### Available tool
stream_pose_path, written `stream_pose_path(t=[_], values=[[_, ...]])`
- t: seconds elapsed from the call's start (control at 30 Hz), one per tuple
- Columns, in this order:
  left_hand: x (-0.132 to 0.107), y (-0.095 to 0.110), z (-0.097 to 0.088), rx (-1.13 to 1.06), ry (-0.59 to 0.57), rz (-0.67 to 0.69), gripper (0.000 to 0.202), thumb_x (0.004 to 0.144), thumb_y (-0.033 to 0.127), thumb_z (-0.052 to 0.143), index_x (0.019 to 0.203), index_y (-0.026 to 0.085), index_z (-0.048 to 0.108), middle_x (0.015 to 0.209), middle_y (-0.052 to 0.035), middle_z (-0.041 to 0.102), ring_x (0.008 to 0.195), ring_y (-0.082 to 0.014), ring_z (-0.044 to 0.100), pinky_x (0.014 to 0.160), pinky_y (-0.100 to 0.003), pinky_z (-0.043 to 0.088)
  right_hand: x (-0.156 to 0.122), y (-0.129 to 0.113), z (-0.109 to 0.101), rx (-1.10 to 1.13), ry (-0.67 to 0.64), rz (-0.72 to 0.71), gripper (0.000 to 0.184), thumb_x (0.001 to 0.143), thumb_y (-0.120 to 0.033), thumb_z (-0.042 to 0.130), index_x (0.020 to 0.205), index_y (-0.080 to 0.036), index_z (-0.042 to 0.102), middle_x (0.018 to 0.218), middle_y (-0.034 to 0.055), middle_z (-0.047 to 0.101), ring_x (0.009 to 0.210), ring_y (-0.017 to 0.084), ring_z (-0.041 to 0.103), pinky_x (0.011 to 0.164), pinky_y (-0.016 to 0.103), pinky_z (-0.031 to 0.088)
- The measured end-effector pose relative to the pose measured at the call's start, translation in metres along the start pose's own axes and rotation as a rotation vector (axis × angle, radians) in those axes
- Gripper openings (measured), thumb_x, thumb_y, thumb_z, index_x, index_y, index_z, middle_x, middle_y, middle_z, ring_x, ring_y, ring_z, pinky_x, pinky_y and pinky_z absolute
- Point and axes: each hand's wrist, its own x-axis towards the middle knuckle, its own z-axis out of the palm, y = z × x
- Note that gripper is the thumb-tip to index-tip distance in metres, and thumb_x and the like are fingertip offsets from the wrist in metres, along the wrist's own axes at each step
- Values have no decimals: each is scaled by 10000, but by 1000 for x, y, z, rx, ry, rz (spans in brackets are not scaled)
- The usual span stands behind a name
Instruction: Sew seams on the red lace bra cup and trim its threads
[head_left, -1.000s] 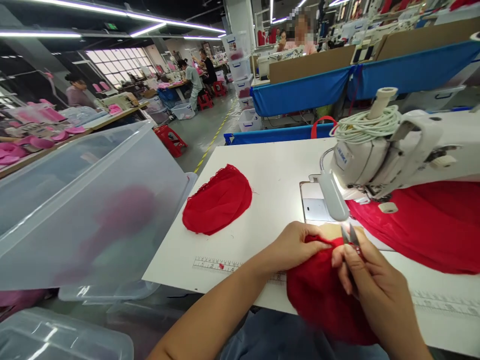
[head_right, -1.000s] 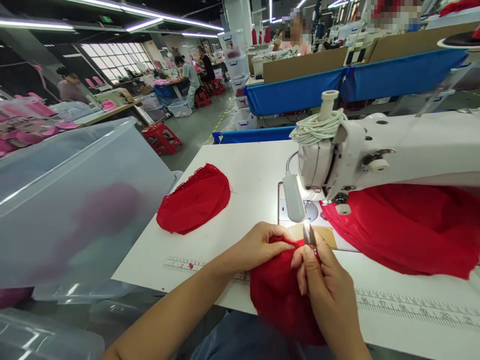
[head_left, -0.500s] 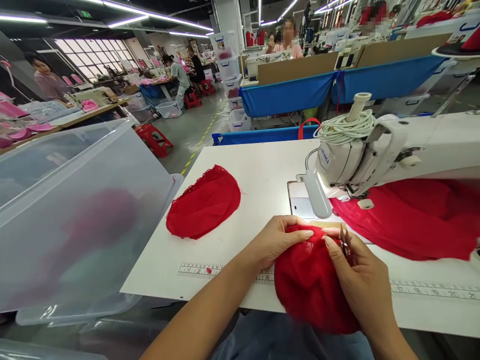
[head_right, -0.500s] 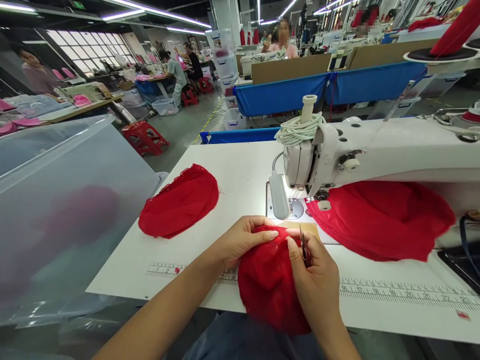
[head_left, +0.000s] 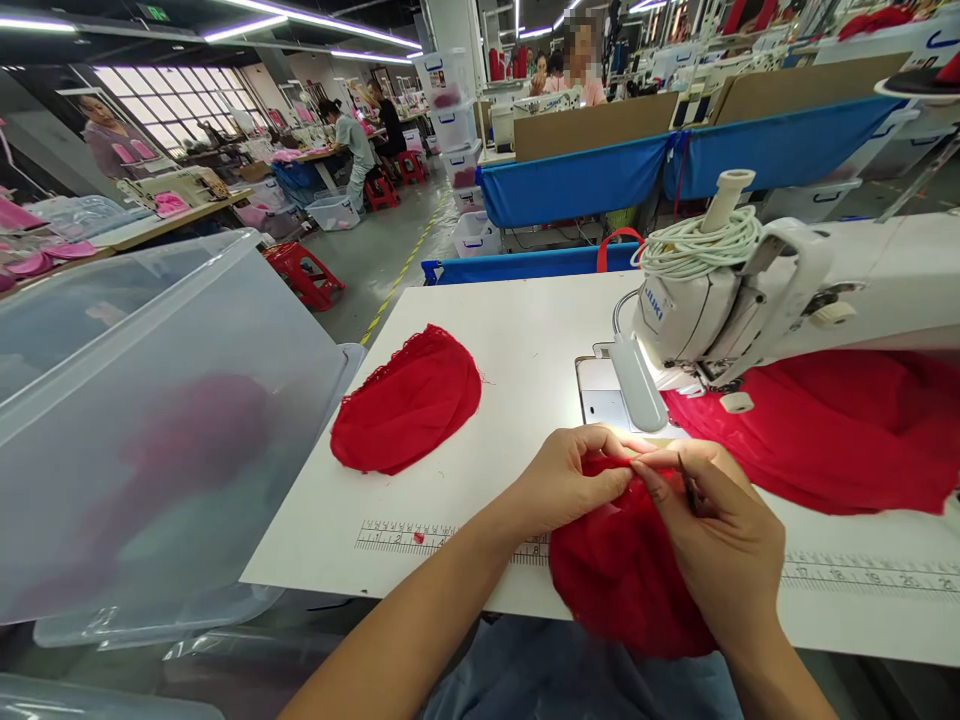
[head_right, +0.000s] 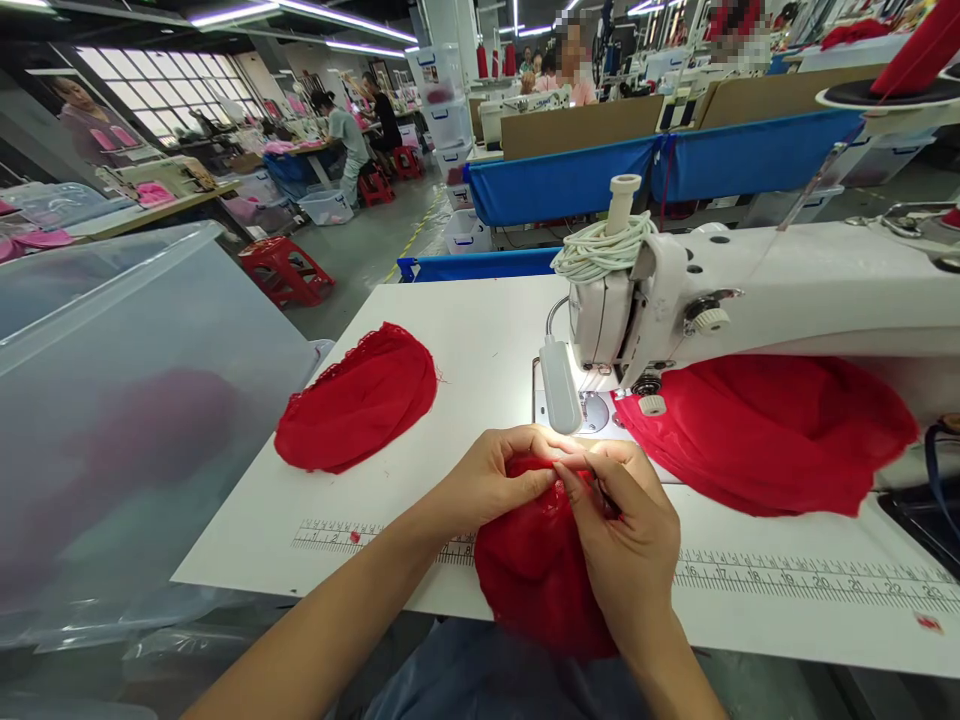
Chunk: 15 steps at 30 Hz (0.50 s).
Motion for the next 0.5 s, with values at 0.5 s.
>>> stream_pose_path(t=[0.5], values=[[2,-5,5,309,117,91,96,790,167,562,695,177,559,811,-22,606,793,-155,552,732,-267,424,1,6,-5,339,-139,473,280,806,-480,662,754,-210,611,601,-43,488,504,101,414,446,222,339]])
